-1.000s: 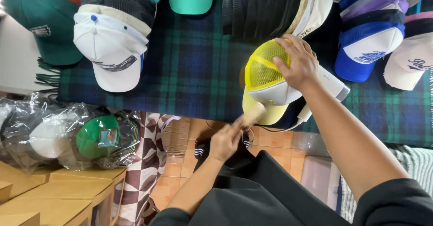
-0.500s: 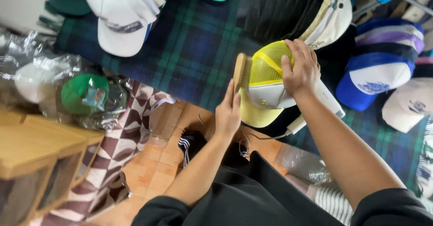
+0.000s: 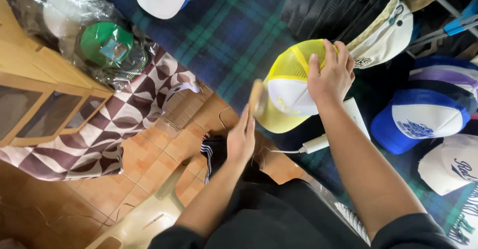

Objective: The person cleans a yellow and white cap by brushing it with a wooden brush and drying it with a hairdryer. They then repeat the same process on a teal cap, brushing the mesh and fabric before using the hairdryer to finish.

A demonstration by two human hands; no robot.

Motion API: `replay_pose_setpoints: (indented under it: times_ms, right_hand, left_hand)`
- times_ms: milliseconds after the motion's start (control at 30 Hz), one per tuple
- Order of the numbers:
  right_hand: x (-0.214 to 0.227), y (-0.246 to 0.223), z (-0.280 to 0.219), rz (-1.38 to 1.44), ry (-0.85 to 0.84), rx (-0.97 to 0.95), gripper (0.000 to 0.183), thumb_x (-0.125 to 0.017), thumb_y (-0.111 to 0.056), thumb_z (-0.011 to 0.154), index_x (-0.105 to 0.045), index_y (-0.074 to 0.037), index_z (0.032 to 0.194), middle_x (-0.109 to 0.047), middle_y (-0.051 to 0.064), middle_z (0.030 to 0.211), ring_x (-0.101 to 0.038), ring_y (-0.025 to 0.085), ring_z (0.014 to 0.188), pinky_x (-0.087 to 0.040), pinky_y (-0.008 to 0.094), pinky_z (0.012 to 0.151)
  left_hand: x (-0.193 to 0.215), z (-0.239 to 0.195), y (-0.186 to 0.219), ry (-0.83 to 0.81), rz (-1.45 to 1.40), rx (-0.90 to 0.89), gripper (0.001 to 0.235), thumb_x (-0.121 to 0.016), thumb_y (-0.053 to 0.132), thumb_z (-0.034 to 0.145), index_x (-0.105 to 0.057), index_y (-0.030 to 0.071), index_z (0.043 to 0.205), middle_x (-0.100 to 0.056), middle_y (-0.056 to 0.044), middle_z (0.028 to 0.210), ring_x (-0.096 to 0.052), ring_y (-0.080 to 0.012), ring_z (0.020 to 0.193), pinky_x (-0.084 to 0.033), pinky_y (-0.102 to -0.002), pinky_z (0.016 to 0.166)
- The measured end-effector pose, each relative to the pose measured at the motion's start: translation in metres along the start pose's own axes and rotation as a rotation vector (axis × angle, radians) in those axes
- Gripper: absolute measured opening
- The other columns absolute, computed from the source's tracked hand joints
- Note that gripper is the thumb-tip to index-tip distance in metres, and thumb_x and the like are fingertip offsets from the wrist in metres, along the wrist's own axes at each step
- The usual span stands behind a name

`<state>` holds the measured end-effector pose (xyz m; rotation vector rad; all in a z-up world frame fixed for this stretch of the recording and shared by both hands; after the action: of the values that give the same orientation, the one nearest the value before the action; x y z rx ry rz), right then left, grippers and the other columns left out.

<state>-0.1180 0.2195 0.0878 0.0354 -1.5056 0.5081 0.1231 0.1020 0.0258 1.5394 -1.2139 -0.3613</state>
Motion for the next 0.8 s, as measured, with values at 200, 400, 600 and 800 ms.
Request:
replay_pose_setpoints:
  times_ms: [200, 400, 600, 800]
  right_hand:
    - [-0.001, 0.002, 0.001, 0.007, -0.001, -0.023, 0.044, -0.046, -0.040, 0.110, -0.050, -0.023, 0.151, -0.036, 0.005, 0.151, -0.036, 0.034, 0.138, -0.043, 0.054, 0.099]
    - [0.007, -0.006, -0.006, 0.070, 0.109, 0.029, 0.035, -0.052, -0.035, 0.111, -0.063, -0.028, 0.143, -0.035, 0.008, 0.151, -0.040, 0.037, 0.136, -0.045, 0.056, 0.098]
    - [0.007, -0.004, -0.003, 0.067, 0.052, 0.028, 0.035, -0.049, -0.036, 0.111, -0.061, -0.028, 0.143, -0.040, 0.008, 0.148, -0.039, 0.037, 0.135, -0.044, 0.060, 0.098]
    - [0.000, 0.002, -0.001, 0.043, 0.053, 0.049, 0.035, -0.047, -0.037, 0.112, -0.057, -0.029, 0.145, -0.038, 0.007, 0.148, -0.037, 0.037, 0.134, -0.044, 0.060, 0.097]
  left_hand:
    - [0.010, 0.054, 0.035, 0.090, 0.062, 0.166, 0.052, -0.037, 0.049, 0.104, -0.035, 0.045, 0.156, -0.064, -0.011, 0.142, -0.059, -0.0361, 0.131, -0.045, -0.048, 0.112]
    - [-0.033, -0.065, -0.077, 0.152, 0.162, -0.225, 0.050, -0.051, 0.026, 0.104, -0.049, 0.025, 0.154, -0.076, -0.013, 0.115, -0.073, -0.0305, 0.101, -0.061, -0.042, 0.084]
    - [-0.079, -0.100, -0.088, 0.203, 0.631, -0.737, 0.043, -0.048, 0.037, 0.103, -0.055, 0.044, 0.145, -0.051, 0.006, 0.075, -0.056, -0.0130, 0.058, -0.050, -0.025, 0.047]
    - [-0.138, -0.002, -0.021, 0.278, 0.682, -0.940, 0.053, -0.058, 0.017, 0.098, -0.055, 0.037, 0.147, -0.046, 0.005, 0.079, -0.049, -0.0141, 0.062, -0.046, -0.027, 0.051]
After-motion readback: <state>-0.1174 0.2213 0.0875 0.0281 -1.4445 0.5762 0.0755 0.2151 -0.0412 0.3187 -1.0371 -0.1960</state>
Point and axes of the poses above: each hand's wrist, its own z-axis towards the middle knuckle, its own x-axis out of the back of the hand, y = z × x, the point moved 3 cm from there along z, towards the middle knuckle
